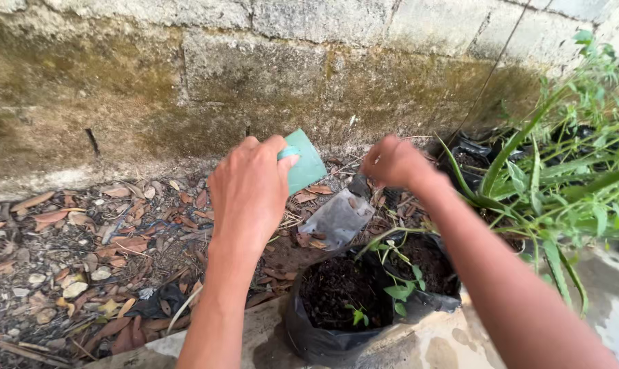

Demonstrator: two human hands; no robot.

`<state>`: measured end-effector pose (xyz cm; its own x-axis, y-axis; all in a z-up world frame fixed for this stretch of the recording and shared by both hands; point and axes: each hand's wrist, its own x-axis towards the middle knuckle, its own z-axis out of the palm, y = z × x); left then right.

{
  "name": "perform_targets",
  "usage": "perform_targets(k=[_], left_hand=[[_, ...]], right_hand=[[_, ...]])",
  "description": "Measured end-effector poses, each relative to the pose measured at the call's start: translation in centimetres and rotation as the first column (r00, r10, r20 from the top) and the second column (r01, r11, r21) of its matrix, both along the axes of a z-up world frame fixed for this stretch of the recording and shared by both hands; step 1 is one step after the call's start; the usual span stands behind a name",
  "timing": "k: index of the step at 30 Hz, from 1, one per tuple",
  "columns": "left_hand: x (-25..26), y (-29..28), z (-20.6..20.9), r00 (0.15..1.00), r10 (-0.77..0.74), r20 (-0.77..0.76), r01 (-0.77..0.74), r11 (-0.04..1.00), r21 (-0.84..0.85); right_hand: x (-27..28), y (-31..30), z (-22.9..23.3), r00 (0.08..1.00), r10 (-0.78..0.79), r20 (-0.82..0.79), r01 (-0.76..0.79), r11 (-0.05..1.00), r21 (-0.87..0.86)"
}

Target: The person pours water from a light-blue cup into several plants in nursery bags and pots, including aloe vera and tomato plants, and then uses a wooden stick to poke and stir the soil in one of the black bags.

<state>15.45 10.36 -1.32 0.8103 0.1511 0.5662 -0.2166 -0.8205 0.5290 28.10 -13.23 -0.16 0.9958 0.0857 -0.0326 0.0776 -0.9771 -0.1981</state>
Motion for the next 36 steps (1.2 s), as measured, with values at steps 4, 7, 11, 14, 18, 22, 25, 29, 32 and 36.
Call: perform_targets(k=[4,7,11,14,18,22,25,29,32,36], left_hand=[[2.0,-0.4,-0.4,1.000,-0.013,-0.002,0.013,1.000,-0.004],[4.8,-1.9,-0.8,0.985,-0.090,-0.146,0.086,0.996,-0.036],[8.3,-3.2,-2.8,0.991,-0.132,0.017,0.132,0.991,-0.022],[10.1,-3.8,-4.7,0.987,-0.161,-0.015,0.161,0.986,-0.036],[12.0,-4.5,-6.8,0.973,-0.200,-0.118,0.201,0.980,-0.005],[15.1,-5.8,-8.6,0.959,-0.234,-0.159,0.231,0.972,-0.034],[16.9,-6.7,-10.1,0.958,-0.276,-0.084,0.273,0.961,-0.038],[18.3,-7.1,-11.1,0.938,-0.312,-0.151,0.309,0.950,-0.048],[18.3,-7.2,-11.5,0.925,-0.331,-0.185,0.327,0.943,-0.055],[19.1,-7.1,-11.8,0.911,-0.345,-0.226,0.335,0.939,-0.084]], right_hand=[[3.8,-1.0,2.7,0.987,-0.046,-0.155,0.071,0.985,0.158],[8.0,-2.4,1.5,0.949,0.038,-0.314,0.018,0.985,0.174],[15.7,-6.0,-3.7,0.930,0.042,-0.366,-0.012,0.996,0.083],[20.4,-8.6,-8.8,0.518,0.555,-0.651,-0.701,-0.161,-0.695],[24.1,-14.2,-15.0,0.857,0.152,-0.492,-0.457,0.665,-0.591],[24.7,-17.0,-19.3,0.847,0.038,-0.530,-0.403,0.695,-0.595],[25.1,-18.6,-22.5,0.840,0.007,-0.542,-0.406,0.671,-0.621],[25.9,-20.6,-26.5,0.854,-0.005,-0.520,-0.412,0.605,-0.682],[26.2,-22.0,-28.5,0.872,-0.032,-0.489,-0.395,0.546,-0.739],[25.8,-23.3,-31.0,0.873,-0.066,-0.484,-0.391,0.498,-0.774]])
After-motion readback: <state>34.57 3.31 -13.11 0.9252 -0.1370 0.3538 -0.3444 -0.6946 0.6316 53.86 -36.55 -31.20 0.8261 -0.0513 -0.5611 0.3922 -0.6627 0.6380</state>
